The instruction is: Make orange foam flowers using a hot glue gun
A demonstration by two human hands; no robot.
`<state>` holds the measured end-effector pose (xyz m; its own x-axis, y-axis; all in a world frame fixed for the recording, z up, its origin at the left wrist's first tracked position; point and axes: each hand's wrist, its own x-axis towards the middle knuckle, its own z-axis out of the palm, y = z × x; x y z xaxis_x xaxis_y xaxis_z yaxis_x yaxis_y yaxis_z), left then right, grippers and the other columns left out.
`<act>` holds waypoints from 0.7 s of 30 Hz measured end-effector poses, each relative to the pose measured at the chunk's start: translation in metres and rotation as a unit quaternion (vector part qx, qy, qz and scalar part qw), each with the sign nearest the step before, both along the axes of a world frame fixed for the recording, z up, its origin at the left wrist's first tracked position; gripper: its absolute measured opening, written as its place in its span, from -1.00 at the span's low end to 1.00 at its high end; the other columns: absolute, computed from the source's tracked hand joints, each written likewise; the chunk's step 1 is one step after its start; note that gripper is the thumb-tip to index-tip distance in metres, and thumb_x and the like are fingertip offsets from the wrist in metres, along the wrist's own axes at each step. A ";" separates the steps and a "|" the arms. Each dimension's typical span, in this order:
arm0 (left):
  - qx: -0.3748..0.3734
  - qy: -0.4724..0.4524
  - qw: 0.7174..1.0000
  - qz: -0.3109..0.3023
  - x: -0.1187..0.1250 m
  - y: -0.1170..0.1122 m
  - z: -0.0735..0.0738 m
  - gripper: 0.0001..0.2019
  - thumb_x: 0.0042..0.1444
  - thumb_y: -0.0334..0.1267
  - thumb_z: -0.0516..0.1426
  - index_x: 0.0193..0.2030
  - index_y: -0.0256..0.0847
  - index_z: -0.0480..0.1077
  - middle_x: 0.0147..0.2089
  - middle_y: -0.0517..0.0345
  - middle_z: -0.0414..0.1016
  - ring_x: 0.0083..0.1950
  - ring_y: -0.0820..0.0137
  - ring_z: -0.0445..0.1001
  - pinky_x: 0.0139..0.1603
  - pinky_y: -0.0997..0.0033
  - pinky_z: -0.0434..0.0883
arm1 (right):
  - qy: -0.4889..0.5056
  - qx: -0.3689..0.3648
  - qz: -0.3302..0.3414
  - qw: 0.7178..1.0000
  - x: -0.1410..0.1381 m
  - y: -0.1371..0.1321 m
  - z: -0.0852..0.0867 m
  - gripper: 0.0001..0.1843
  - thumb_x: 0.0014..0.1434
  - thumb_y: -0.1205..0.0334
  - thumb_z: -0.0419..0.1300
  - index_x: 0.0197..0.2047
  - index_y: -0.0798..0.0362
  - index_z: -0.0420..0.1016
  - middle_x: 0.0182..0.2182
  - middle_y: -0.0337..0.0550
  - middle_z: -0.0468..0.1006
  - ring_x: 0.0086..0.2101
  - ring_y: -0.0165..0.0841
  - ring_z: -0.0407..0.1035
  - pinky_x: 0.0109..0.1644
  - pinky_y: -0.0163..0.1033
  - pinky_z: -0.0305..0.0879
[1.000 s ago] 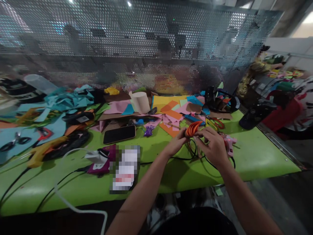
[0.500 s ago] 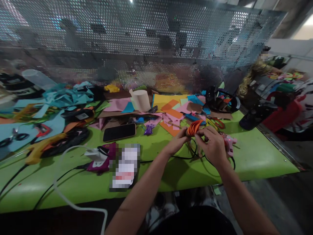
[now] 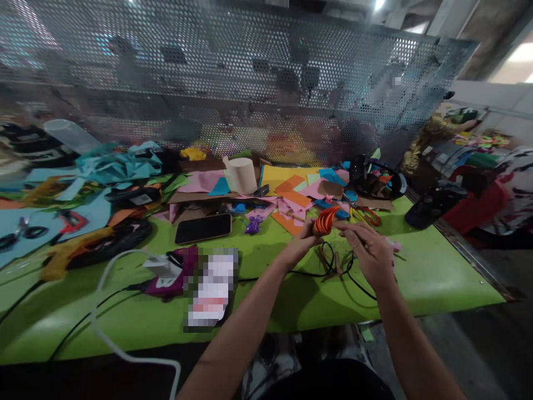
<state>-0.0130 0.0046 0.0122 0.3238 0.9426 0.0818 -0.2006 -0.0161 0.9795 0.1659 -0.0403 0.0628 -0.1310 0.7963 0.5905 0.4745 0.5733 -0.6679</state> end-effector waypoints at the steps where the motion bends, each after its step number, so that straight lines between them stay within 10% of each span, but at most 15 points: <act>1: 0.004 0.002 1.000 0.001 0.000 0.000 0.001 -0.65 -0.13 -0.35 0.15 -0.13 -0.14 0.30 -0.15 0.19 0.37 -0.03 0.32 0.27 0.01 0.36 0.30 | 0.006 -0.005 -0.011 1.000 0.006 -0.002 0.000 -0.77 0.36 0.16 0.11 -0.13 -0.01 0.59 -0.20 -0.13 0.60 -0.18 -0.30 0.49 -0.08 -0.22 0.36; 6: 0.070 0.023 0.997 0.026 -0.001 0.003 -0.004 -0.69 -0.02 -0.34 0.14 -0.09 -0.15 0.25 -0.19 0.21 0.30 -0.14 0.38 0.24 -0.05 0.39 0.30 | -0.061 -0.049 -0.154 0.985 0.066 -0.008 -0.018 -0.63 0.31 -0.07 0.10 -0.19 0.01 0.59 -0.28 -0.10 0.60 -0.32 -0.27 0.46 -0.24 -0.20 0.31; 11: 0.218 0.139 0.961 0.093 -0.004 0.008 -0.013 -0.73 0.11 -0.33 0.14 -0.03 -0.18 0.28 -0.13 0.12 0.36 -0.12 0.34 0.30 -0.04 0.33 0.29 | -0.222 -0.228 -0.323 0.891 0.123 -0.011 -0.054 -0.53 0.15 -0.23 0.10 -0.22 0.01 0.53 -0.27 -0.03 0.62 -0.33 -0.14 0.49 -0.32 -0.14 0.25; 17: 0.349 0.330 0.868 0.125 -0.008 0.007 -0.007 -0.77 0.17 -0.40 0.08 -0.02 -0.20 0.35 -0.09 -0.01 0.47 -0.07 0.24 0.37 0.02 0.21 0.27 | -0.294 -0.319 -0.332 0.838 0.115 -0.012 -0.058 -0.33 0.11 -0.40 0.03 -0.11 0.04 0.49 -0.25 0.09 0.66 -0.30 -0.01 0.55 -0.41 -0.13 0.23; 21: 0.354 0.362 0.854 0.118 -0.008 0.005 -0.003 -0.75 0.18 -0.40 0.07 0.00 -0.21 0.35 -0.06 -0.05 0.48 -0.03 0.21 0.39 0.04 0.19 0.29 | -0.303 -0.309 -0.349 0.831 0.119 -0.008 -0.058 -0.58 0.07 -0.14 0.16 -0.21 0.02 0.52 -0.38 0.02 0.64 -0.40 -0.08 0.52 -0.46 -0.16 0.19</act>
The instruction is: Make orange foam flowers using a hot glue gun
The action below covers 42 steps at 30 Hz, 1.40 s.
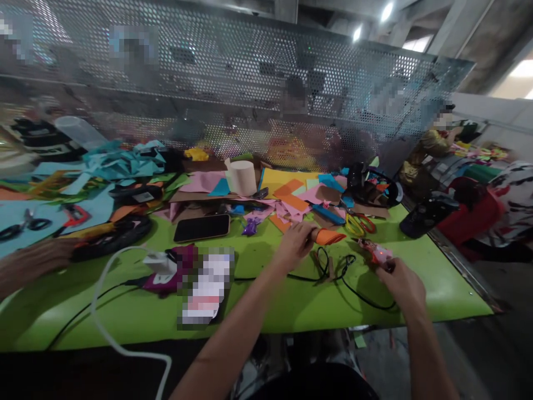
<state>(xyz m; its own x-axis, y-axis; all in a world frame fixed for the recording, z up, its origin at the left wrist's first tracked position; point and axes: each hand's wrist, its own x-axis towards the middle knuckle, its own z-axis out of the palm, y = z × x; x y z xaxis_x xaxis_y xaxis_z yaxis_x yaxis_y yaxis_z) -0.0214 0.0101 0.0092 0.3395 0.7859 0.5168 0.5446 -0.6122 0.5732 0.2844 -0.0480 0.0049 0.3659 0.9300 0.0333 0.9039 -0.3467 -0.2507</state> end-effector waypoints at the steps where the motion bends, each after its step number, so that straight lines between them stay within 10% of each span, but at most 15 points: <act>1: -0.002 0.002 1.000 0.002 0.000 0.000 0.001 -0.76 0.17 -0.41 0.07 -0.01 -0.21 0.36 -0.07 -0.04 0.48 -0.03 0.21 0.39 0.03 0.20 0.29 | 0.012 0.011 -0.008 1.000 0.004 0.001 -0.002 -0.64 0.05 -0.09 0.17 -0.24 0.01 0.52 -0.43 -0.02 0.62 -0.43 -0.11 0.51 -0.46 -0.17 0.19; 4: -0.003 -0.013 1.000 -0.008 0.001 -0.002 0.004 -0.78 0.15 -0.43 0.09 -0.05 -0.19 0.37 -0.09 -0.02 0.50 -0.05 0.23 0.41 0.01 0.24 0.30 | 0.169 0.078 -0.021 0.982 0.017 0.001 -0.007 -0.68 -0.02 -0.04 0.24 -0.27 0.00 0.48 -0.51 -0.14 0.55 -0.48 -0.18 0.45 -0.47 -0.20 0.22; 10: -0.010 -0.055 0.997 -0.053 0.001 -0.007 0.007 -0.81 0.10 -0.42 0.15 -0.13 -0.18 0.38 -0.10 0.00 0.51 -0.03 0.24 0.42 0.00 0.28 0.31 | 0.567 0.219 0.098 0.788 0.003 -0.004 0.009 -0.56 -0.13 0.11 0.40 -0.15 -0.02 0.46 -0.40 -0.23 0.51 -0.48 -0.34 0.40 -0.44 -0.24 0.34; 13: -0.019 -0.061 0.996 -0.058 0.001 -0.007 0.007 -0.87 0.07 -0.40 0.16 -0.22 -0.19 0.38 -0.18 0.03 0.51 -0.09 0.26 0.43 -0.05 0.32 0.30 | 0.621 0.167 0.151 0.751 -0.012 -0.004 0.027 -0.70 -0.09 0.16 0.37 -0.24 -0.01 0.50 -0.52 -0.26 0.43 -0.57 -0.40 0.31 -0.48 -0.24 0.33; 27: -0.084 -0.016 0.993 -0.083 0.002 -0.012 0.010 -0.92 -0.03 -0.42 0.11 -0.46 -0.19 0.30 -0.43 0.21 0.34 -0.35 0.43 0.26 -0.31 0.45 0.16 | 0.456 0.120 0.270 0.840 -0.025 -0.005 0.052 -0.62 -0.05 -0.11 0.42 -0.28 -0.01 0.60 -0.49 -0.15 0.54 -0.46 -0.26 0.42 -0.51 -0.26 0.32; 42: -0.124 -0.007 0.987 -0.102 0.004 -0.016 0.014 -0.92 -0.07 -0.43 0.11 -0.47 -0.20 0.28 -0.46 0.28 0.30 -0.40 0.48 0.24 -0.36 0.49 0.13 | 0.309 0.097 0.435 0.840 -0.031 -0.006 0.081 -0.75 0.27 0.00 0.19 -0.25 0.01 0.49 -0.31 -0.11 0.52 -0.29 -0.23 0.41 -0.26 -0.20 0.31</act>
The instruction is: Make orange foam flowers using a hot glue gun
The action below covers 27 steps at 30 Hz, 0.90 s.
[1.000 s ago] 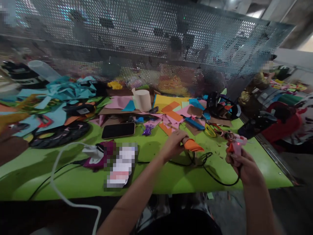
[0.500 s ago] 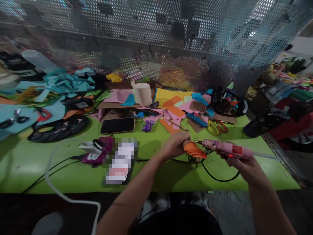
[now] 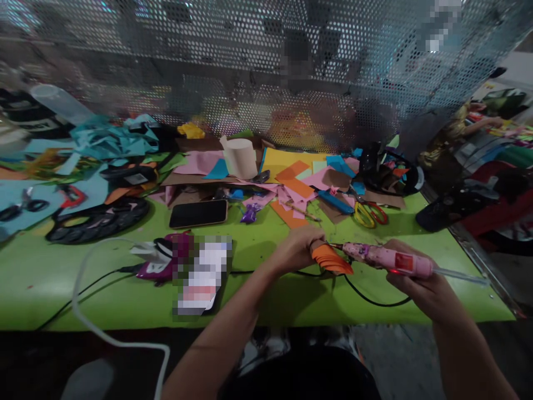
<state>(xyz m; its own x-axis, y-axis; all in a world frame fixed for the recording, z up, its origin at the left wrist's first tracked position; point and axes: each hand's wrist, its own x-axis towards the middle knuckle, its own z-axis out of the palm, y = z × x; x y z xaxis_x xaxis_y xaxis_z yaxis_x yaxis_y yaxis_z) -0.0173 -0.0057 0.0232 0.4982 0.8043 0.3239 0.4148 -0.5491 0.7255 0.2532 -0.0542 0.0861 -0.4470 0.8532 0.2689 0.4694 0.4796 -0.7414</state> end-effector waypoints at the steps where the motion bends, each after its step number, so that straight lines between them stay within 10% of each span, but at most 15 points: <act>1: -0.003 -0.001 1.000 -0.002 0.000 0.000 0.000 -0.92 -0.07 -0.43 0.11 -0.47 -0.19 0.27 -0.46 0.28 0.30 -0.40 0.48 0.24 -0.36 0.49 0.12 | -0.004 -0.003 0.002 1.000 0.000 0.000 0.001 -0.74 0.27 -0.01 0.18 -0.24 0.01 0.49 -0.32 -0.11 0.52 -0.30 -0.23 0.41 -0.28 -0.20 0.30; 27: 0.036 0.001 0.999 0.005 -0.001 -0.003 0.004 -0.92 -0.02 -0.42 0.11 -0.45 -0.18 0.28 -0.46 0.24 0.35 -0.38 0.44 0.28 -0.33 0.47 0.15 | -0.099 0.035 0.016 0.994 -0.006 -0.005 0.014 -0.79 0.30 0.06 0.18 -0.29 0.00 0.43 -0.40 -0.19 0.44 -0.39 -0.33 0.33 -0.35 -0.24 0.21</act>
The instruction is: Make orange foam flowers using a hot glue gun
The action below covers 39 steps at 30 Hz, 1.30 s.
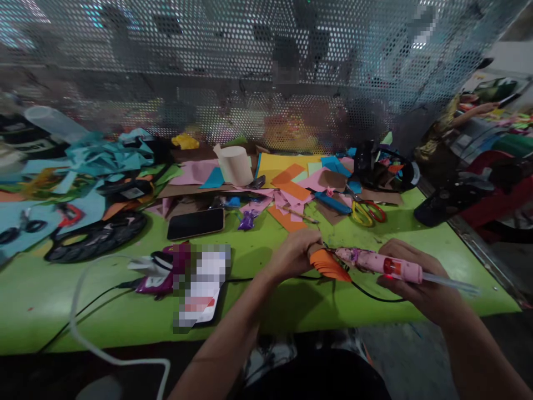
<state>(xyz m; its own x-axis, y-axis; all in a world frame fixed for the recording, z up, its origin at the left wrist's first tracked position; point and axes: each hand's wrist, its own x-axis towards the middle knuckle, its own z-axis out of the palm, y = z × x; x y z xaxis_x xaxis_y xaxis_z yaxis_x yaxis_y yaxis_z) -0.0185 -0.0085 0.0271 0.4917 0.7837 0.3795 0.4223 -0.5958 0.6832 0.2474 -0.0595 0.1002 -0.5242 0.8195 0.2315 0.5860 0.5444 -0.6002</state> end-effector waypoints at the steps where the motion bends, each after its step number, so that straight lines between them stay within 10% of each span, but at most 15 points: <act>1: -0.003 0.000 1.000 0.001 0.000 0.000 0.000 -0.92 -0.03 -0.42 0.11 -0.44 -0.18 0.28 -0.45 0.24 0.36 -0.38 0.44 0.29 -0.33 0.47 0.16 | -0.001 -0.004 0.001 1.000 0.001 0.000 0.000 -0.79 0.30 0.06 0.17 -0.29 0.00 0.42 -0.40 -0.19 0.44 -0.39 -0.32 0.32 -0.34 -0.24 0.21; 39: -0.002 -0.036 0.999 0.029 -0.005 -0.005 0.003 -0.87 -0.07 -0.34 0.14 -0.41 -0.16 0.22 -0.40 0.19 0.35 -0.35 0.39 0.31 -0.31 0.42 0.22 | 0.038 0.031 0.018 0.999 0.003 -0.005 -0.010 -0.67 0.31 -0.03 0.15 -0.37 0.01 0.26 -0.46 -0.28 0.31 -0.48 -0.41 0.22 -0.42 -0.29 0.02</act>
<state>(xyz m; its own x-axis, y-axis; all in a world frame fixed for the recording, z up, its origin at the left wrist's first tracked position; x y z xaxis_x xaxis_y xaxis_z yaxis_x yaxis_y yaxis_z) -0.0236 -0.0137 0.0305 0.4175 0.8113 0.4093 0.4047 -0.5693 0.7156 0.2504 -0.0646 0.0902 -0.5312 0.7838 0.3218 0.5198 0.6014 -0.6067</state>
